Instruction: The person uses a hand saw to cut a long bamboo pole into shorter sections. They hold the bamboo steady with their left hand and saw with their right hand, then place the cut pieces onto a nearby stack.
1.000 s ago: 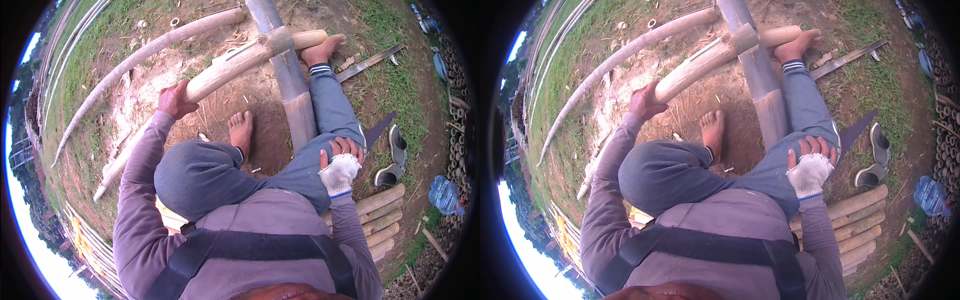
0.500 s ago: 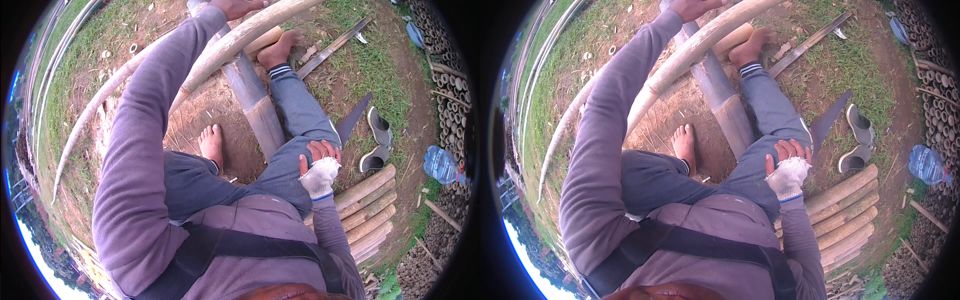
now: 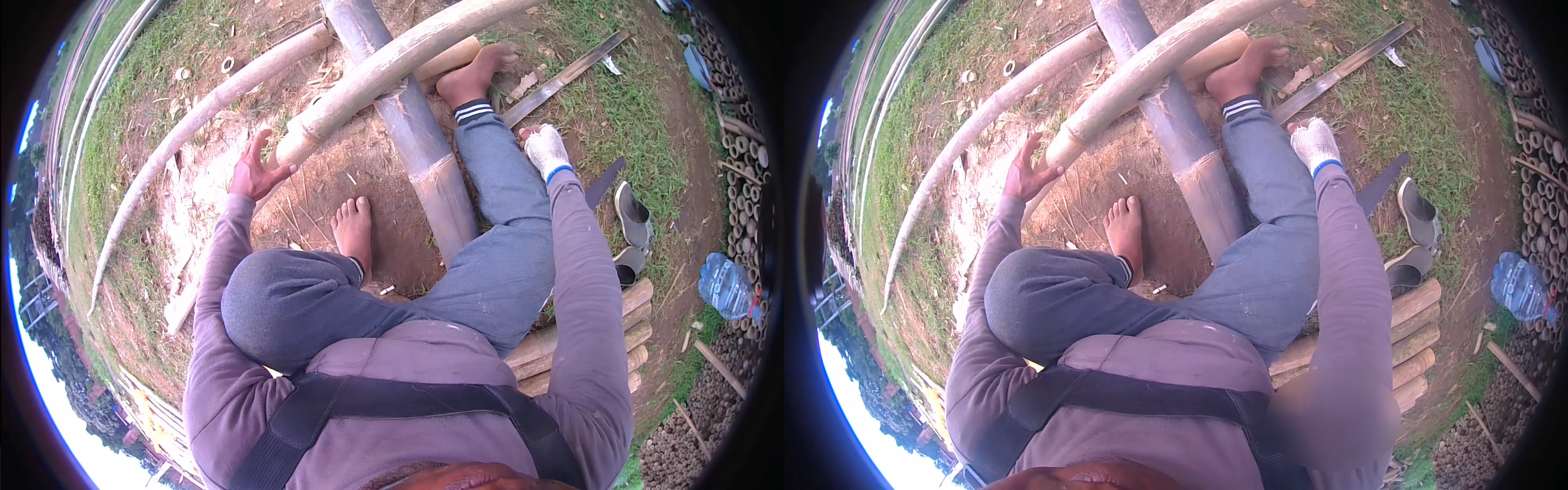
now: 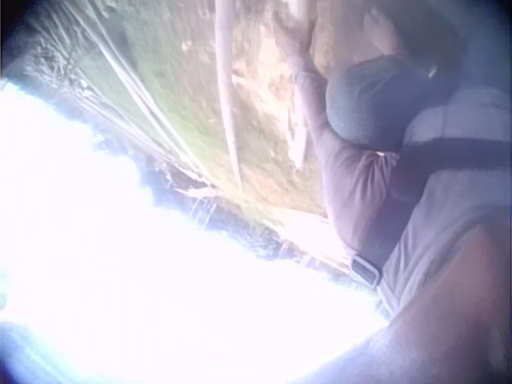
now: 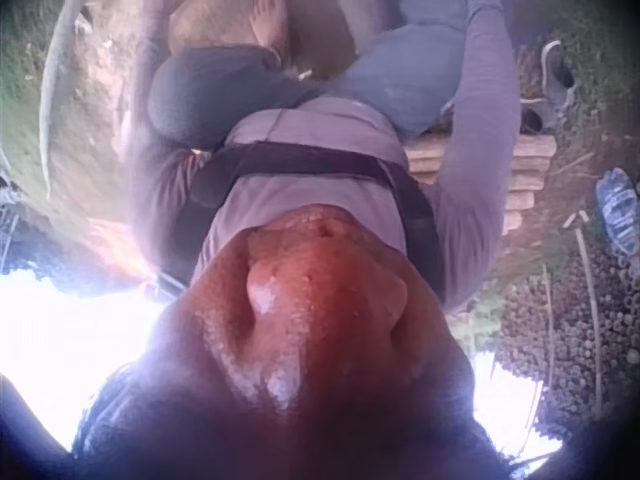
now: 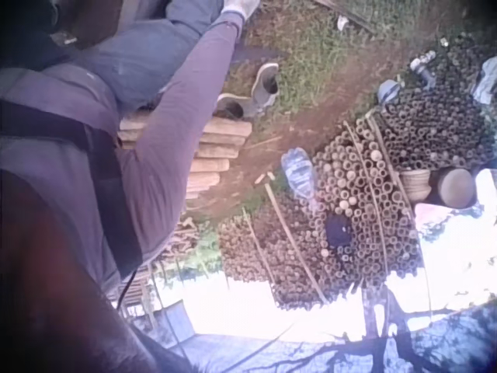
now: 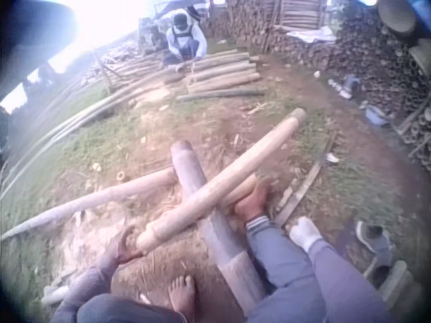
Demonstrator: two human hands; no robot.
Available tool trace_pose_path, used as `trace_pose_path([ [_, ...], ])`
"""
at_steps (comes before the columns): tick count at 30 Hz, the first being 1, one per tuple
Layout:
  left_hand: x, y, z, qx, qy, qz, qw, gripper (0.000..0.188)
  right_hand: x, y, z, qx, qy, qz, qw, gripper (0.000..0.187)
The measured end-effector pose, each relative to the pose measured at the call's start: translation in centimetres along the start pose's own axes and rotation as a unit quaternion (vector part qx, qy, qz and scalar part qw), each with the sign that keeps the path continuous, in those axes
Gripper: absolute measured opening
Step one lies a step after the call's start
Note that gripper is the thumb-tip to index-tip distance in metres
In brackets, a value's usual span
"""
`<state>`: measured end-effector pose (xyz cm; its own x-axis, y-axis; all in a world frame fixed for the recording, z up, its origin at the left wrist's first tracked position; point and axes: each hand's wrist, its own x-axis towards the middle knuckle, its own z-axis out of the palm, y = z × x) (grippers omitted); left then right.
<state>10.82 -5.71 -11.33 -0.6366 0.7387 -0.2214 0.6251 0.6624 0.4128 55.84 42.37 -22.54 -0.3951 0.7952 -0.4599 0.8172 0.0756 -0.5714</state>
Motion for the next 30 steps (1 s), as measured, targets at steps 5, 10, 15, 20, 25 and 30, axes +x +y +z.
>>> trace_pose_path([
  [5, -0.2, 2.2, 0.5, 0.087, -0.062, -0.022, 0.994, 0.109, 4.9, -0.6, 3.4, -0.17, -0.002, 0.02, 0.985, 0.059],
  [10, 1.8, 2.8, 0.8, 0.027, -0.095, -0.013, 0.995, 0.088, 9.4, 6.8, 5.1, -0.022, 0.0, 0.07, 0.997, 0.045],
  [15, 0.6, 3.3, 2.0, 0.052, -0.018, -0.03, 0.998, 0.086, 8.4, 4.8, 2.5, 0.28, 0.243, 0.238, 0.898, 0.031],
  [20, 6.6, 9.6, 4.1, -0.001, -0.047, 0.056, 0.997, 0.089, 3.5, 18.2, -11.9, 0.402, 0.32, 0.206, 0.833, 0.024],
  [25, 3.5, 7.8, 2.6, 0.075, 0.12, 0.136, 0.981, 0.092, -2.0, -2.3, -10.4, 0.487, 0.275, 0.101, 0.823, 0.03],
  [30, 2.8, 16.0, 3.1, -0.179, -0.042, 0.265, 0.947, 0.082, -13.2, -16.5, -4.8, 0.65, 0.046, -0.104, 0.752, 0.043],
])
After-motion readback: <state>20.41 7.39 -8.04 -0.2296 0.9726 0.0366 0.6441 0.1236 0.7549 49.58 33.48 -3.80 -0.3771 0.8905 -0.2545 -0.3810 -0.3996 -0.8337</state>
